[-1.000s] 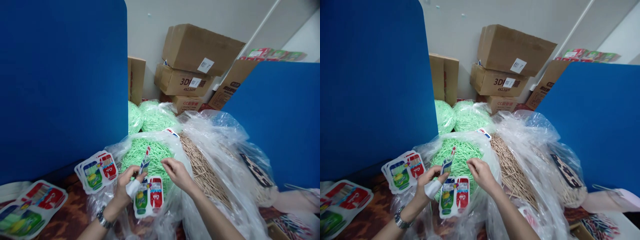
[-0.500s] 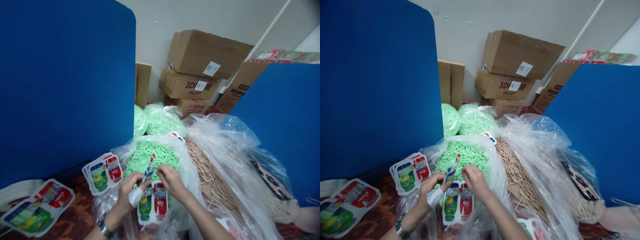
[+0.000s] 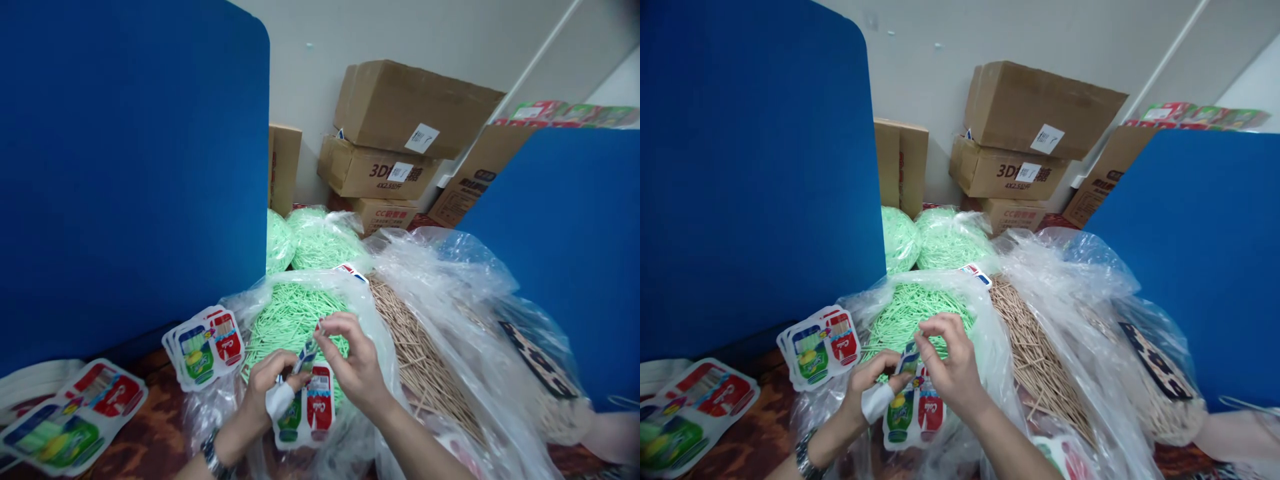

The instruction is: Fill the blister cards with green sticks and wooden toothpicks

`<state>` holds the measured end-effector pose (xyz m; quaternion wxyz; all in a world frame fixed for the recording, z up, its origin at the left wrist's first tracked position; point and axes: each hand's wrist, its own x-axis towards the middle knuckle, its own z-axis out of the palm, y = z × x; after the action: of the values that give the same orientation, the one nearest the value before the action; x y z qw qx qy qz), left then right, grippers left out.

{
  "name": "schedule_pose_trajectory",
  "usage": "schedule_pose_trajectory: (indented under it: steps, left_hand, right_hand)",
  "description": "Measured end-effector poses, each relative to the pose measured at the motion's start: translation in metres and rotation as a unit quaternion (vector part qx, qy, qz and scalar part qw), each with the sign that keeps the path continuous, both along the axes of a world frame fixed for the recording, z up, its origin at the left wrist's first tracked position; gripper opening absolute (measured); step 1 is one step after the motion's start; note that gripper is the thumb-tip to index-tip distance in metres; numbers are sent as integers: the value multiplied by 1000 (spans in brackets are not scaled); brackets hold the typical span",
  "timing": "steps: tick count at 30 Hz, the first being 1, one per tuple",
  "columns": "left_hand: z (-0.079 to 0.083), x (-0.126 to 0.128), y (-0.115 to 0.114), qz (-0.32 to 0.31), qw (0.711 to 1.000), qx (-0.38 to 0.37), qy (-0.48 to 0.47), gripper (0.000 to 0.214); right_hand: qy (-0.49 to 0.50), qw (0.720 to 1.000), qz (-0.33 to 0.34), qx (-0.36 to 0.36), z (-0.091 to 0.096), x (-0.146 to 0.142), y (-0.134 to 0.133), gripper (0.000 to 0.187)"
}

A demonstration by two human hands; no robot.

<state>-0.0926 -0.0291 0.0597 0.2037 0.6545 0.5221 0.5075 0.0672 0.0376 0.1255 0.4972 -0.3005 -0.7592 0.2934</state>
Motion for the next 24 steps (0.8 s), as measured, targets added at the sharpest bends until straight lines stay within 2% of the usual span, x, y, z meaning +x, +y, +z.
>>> schedule_pose_trajectory:
  steps: [3, 5, 7, 9, 11, 13, 16, 19, 21, 22, 24]
  left_hand:
    - [1, -1, -1, 2, 1000, -2, -9, 3]
    - [3, -1, -1, 4, 1000, -5, -16, 5]
    - [5, -1, -1, 3, 1000, -18, -25, 7]
    - [7, -2, -2, -4, 999, -31, -38, 8]
    - [9, -2, -3, -14, 998, -33, -47, 8]
    - [10, -4, -2, -9, 999, -25, -47, 13]
    - [8, -8, -1, 21, 997, -37, -58, 25]
    - [2, -10, 0, 33, 990, -71, -115, 17]
    - [-1, -8, 2, 35, 980, -90, -174, 42]
    - [-3, -6, 2, 35, 975, -104, -196, 45]
    - [-3, -1, 4, 45, 967, -135, -210, 21]
  right_hand:
    - [-65, 996, 35, 54, 2, 5, 2, 16]
    - [-96, 992, 61, 50, 1, 10, 8, 21]
    - [-93, 993, 67, -12, -6, 14, 18, 31]
    - [-60, 987, 79, -125, -18, 16, 27, 40]
    - [-26, 967, 109, -229, -31, 16, 31, 35]
    - [15, 956, 105, -273, -40, 13, 30, 23]
    - [40, 967, 58, -246, -43, 11, 23, 21]
    - [47, 974, 23, -221, -42, 12, 18, 19]
    - [40, 975, 27, -216, -43, 12, 15, 18]
    - [27, 976, 37, -213, -44, 12, 14, 17]
    - [3, 976, 58, -211, -47, 11, 11, 15]
